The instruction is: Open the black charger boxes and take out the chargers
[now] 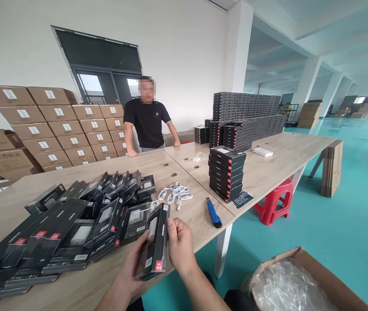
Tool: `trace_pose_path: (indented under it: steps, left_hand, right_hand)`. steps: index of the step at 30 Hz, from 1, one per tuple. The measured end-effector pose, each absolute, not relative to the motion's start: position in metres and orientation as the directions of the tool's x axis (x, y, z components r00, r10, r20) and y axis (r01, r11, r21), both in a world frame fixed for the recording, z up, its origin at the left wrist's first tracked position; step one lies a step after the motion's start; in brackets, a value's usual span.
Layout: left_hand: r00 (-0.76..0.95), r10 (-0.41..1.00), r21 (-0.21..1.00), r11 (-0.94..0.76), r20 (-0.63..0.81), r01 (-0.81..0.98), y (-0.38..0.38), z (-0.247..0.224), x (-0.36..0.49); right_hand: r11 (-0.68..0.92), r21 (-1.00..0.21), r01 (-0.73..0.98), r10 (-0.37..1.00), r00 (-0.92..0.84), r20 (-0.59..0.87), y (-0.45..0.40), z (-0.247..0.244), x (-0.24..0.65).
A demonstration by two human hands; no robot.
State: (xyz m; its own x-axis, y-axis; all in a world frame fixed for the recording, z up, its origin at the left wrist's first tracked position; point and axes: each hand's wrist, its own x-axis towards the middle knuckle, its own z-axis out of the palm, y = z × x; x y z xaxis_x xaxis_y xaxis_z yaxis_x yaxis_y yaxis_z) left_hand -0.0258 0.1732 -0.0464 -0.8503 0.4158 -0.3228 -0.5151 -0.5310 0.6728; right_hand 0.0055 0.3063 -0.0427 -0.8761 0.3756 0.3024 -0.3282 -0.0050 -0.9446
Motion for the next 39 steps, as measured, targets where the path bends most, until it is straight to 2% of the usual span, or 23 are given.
trace_pose_path:
  steps: [2,4,6,7,9,10,11,13,14,16,17,19,21,24,28,30,35,37,39]
  left_hand:
    - [-0.874,0.404,0.757,-0.471,-0.271,-0.453,0.177,-0.044,-0.031]
    - [-0.87,0.41,0.798,-0.407,-0.275,-0.444,0.176,-0.041,-0.034]
    - [-0.831,0.433,0.796,-0.331,-0.349,-0.506,0.173,-0.038,-0.035]
    - [-0.819,0.442,0.794,-0.312,-0.364,-0.522,0.172,-0.036,-0.035]
    - [-0.823,0.439,0.792,-0.322,-0.36,-0.518,0.17,-0.033,-0.034]
    - [-0.83,0.44,0.783,-0.355,-0.343,-0.512,0.169,-0.031,-0.032]
    - [-0.834,0.446,0.763,-0.397,-0.326,-0.51,0.168,-0.03,-0.031]
    - [-0.82,0.481,0.697,-0.472,-0.309,-0.54,0.167,-0.029,-0.026]
    - [-0.805,0.513,0.664,-0.494,-0.298,-0.561,0.165,-0.03,-0.024]
    - [-0.75,0.602,0.611,-0.493,-0.274,-0.619,0.162,-0.034,-0.018]
    - [-0.711,0.656,0.592,-0.477,-0.252,-0.65,0.16,-0.037,-0.015]
    - [-0.62,0.755,0.566,-0.421,-0.215,-0.709,0.156,-0.043,-0.012]
    - [-0.542,0.799,0.55,-0.337,-0.262,-0.764,0.153,-0.05,-0.01]
    - [-0.48,0.796,0.535,-0.241,-0.368,-0.81,0.156,-0.056,-0.012]
    - [-0.436,0.827,0.522,-0.211,-0.356,-0.827,0.168,-0.06,-0.013]
    - [-0.427,0.813,0.512,-0.191,-0.395,-0.837,0.172,-0.061,-0.011]
    - [-0.464,0.669,0.556,-0.09,-0.581,-0.826,0.162,-0.056,-0.006]
    - [-0.591,0.553,0.646,-0.12,-0.587,-0.754,0.149,-0.049,-0.01]
    - [-0.74,0.402,0.744,-0.184,-0.54,-0.643,0.133,-0.04,-0.017]
  right_hand:
    - [0.226,-0.889,-0.398,0.382,-0.804,0.456,0.31,-0.038,0.006]
    - [0.375,-0.812,-0.448,0.315,-0.762,0.565,0.311,-0.036,0.007]
    - [0.389,-0.783,-0.485,0.267,-0.754,0.6,0.306,-0.038,0.008]
    - [0.344,-0.799,-0.492,0.271,-0.763,0.587,0.303,-0.04,0.008]
    - [0.098,-0.881,-0.463,0.334,-0.819,0.467,0.296,-0.045,0.006]
    - [-0.106,-0.904,-0.415,0.374,-0.858,0.351,0.294,-0.048,0.004]
    - [-0.332,-0.878,-0.346,0.396,-0.896,0.203,0.293,-0.05,0.003]
    - [-0.703,-0.681,-0.202,0.358,-0.929,-0.094,0.296,-0.053,0.002]
    - [-0.811,-0.564,-0.156,0.322,-0.924,-0.208,0.3,-0.054,0.003]
    - [-0.908,-0.407,-0.094,0.242,-0.912,-0.331,0.313,-0.054,0.004]
    - [-0.92,-0.385,-0.069,0.209,-0.919,-0.334,0.321,-0.052,0.005]
    - [-0.906,-0.419,-0.063,0.191,-0.944,-0.27,0.338,-0.048,0.004]
    - [-0.869,-0.479,-0.124,0.236,-0.955,-0.18,0.353,-0.039,-0.002]
    - [-0.831,-0.501,-0.241,0.335,-0.936,-0.105,0.369,-0.024,-0.018]
    - [-0.761,-0.545,-0.352,0.436,-0.899,-0.028,0.377,-0.009,-0.04]
    - [-0.706,-0.58,-0.406,0.498,-0.867,0.002,0.385,-0.005,-0.048]
    - [-0.482,-0.694,-0.535,0.722,-0.691,0.032,0.449,-0.013,-0.039]
    - [-0.356,-0.763,-0.54,0.826,-0.564,0.014,0.485,-0.028,-0.018]
    - [-0.232,-0.851,-0.47,0.914,-0.404,-0.025,0.518,-0.052,0.013]
